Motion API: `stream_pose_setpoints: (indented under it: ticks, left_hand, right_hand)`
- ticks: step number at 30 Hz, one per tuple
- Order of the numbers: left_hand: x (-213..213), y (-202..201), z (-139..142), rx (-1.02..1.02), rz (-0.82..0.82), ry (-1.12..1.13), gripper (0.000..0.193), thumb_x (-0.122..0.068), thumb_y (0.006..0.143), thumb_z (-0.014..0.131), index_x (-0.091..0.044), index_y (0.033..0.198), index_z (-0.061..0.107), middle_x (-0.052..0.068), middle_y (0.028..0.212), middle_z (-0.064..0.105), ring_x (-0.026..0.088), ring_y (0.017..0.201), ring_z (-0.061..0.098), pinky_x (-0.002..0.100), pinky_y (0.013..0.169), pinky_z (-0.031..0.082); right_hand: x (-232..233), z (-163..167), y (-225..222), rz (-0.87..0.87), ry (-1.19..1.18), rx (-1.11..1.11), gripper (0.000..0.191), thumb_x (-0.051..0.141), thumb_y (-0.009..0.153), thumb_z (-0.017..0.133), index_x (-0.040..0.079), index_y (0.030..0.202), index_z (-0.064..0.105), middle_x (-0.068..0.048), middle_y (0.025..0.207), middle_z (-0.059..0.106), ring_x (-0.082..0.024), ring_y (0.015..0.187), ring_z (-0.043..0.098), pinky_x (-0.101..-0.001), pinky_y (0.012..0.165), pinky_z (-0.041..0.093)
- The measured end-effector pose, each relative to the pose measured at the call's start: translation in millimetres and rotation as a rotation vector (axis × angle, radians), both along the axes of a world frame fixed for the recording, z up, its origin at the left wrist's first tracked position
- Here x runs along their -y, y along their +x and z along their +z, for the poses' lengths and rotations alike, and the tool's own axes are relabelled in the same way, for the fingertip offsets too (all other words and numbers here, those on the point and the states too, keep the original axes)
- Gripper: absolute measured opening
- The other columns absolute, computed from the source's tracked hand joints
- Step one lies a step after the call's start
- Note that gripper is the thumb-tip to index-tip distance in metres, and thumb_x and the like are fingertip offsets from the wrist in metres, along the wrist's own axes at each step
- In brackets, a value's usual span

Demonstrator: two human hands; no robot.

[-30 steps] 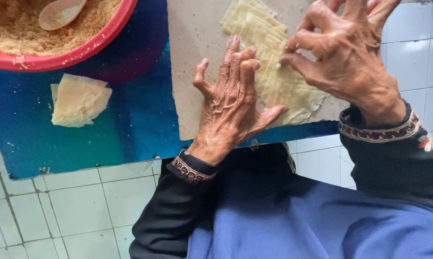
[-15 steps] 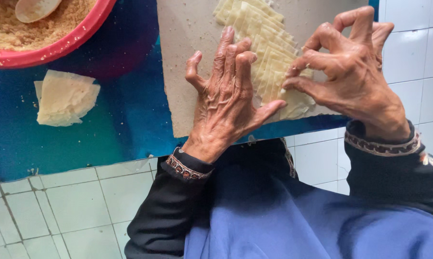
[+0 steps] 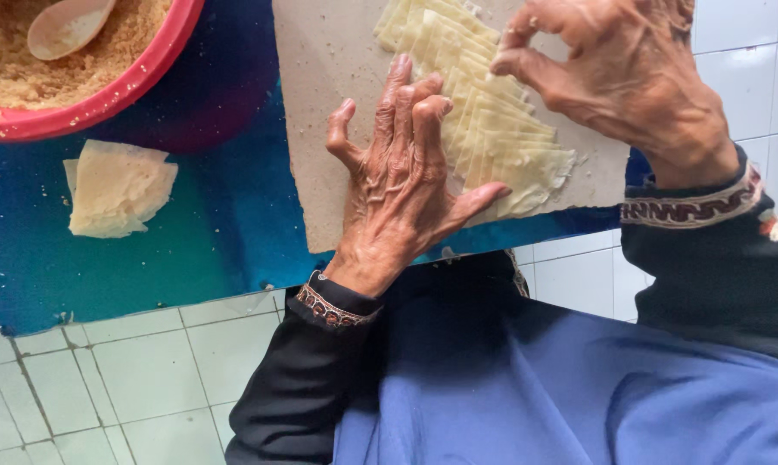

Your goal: The person cuts thin dough sheets into smaller pieces on a board, then spoons brown filling from a red bowl onto a dough piece and folds and rolls it into a filled pastry roll, repeating the process for several pieces.

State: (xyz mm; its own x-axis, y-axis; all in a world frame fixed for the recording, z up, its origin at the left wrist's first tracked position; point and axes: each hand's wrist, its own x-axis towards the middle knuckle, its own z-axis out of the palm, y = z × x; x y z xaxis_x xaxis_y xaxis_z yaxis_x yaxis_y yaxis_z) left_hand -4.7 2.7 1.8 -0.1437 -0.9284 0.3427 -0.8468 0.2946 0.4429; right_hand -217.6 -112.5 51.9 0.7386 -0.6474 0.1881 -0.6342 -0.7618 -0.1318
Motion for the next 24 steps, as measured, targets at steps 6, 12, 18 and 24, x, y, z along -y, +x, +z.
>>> stream_pose_setpoints:
  ticks: [6,12,18,24]
  left_hand:
    - [2,0,-4,0.008,0.0,-0.012,0.091,-0.074,0.079,0.08,-0.007,0.13,0.046,0.01,0.143,0.051,0.027,0.151,0.034,0.06,0.116,0.011]
    - [2,1,-1,0.028,-0.001,0.002,0.092,-0.075,0.079,0.078,-0.007,0.131,0.046,0.01,0.143,0.05,0.027,0.151,0.034,0.061,0.116,0.012]
    - [3,0,1,0.043,0.0,0.004,0.092,-0.075,0.078,0.078,-0.005,0.127,0.046,0.01,0.142,0.05,0.027,0.152,0.034,0.061,0.116,0.012]
    - [1,-2,-3,0.037,0.0,0.015,0.09,-0.074,0.078,0.079,-0.006,0.127,0.047,0.009,0.14,0.05,0.027,0.152,0.034,0.061,0.117,0.011]
  right_hand:
    - [-15,26,-7,0.064,-0.029,0.014,0.019,0.027,0.082,0.088,0.011,0.088,0.08,-0.006,0.088,0.068,-0.025,0.094,0.064,-0.0492,0.096,0.035]
    - [4,9,19,0.035,0.108,0.163,0.023,0.03,0.1,0.083,0.008,0.105,0.079,-0.004,0.098,0.069,-0.018,0.092,0.063,-0.036,0.089,0.041]
    - [17,7,53,-0.009,0.172,0.082,0.019,0.027,0.092,0.081,0.011,0.1,0.078,-0.006,0.093,0.071,-0.021,0.082,0.065,-0.0361,0.074,0.045]
    - [37,8,59,-0.173,0.511,0.026,0.024,0.034,0.094,0.075,0.013,0.105,0.075,-0.006,0.094,0.069,-0.019,0.081,0.063,-0.032,0.07,0.048]
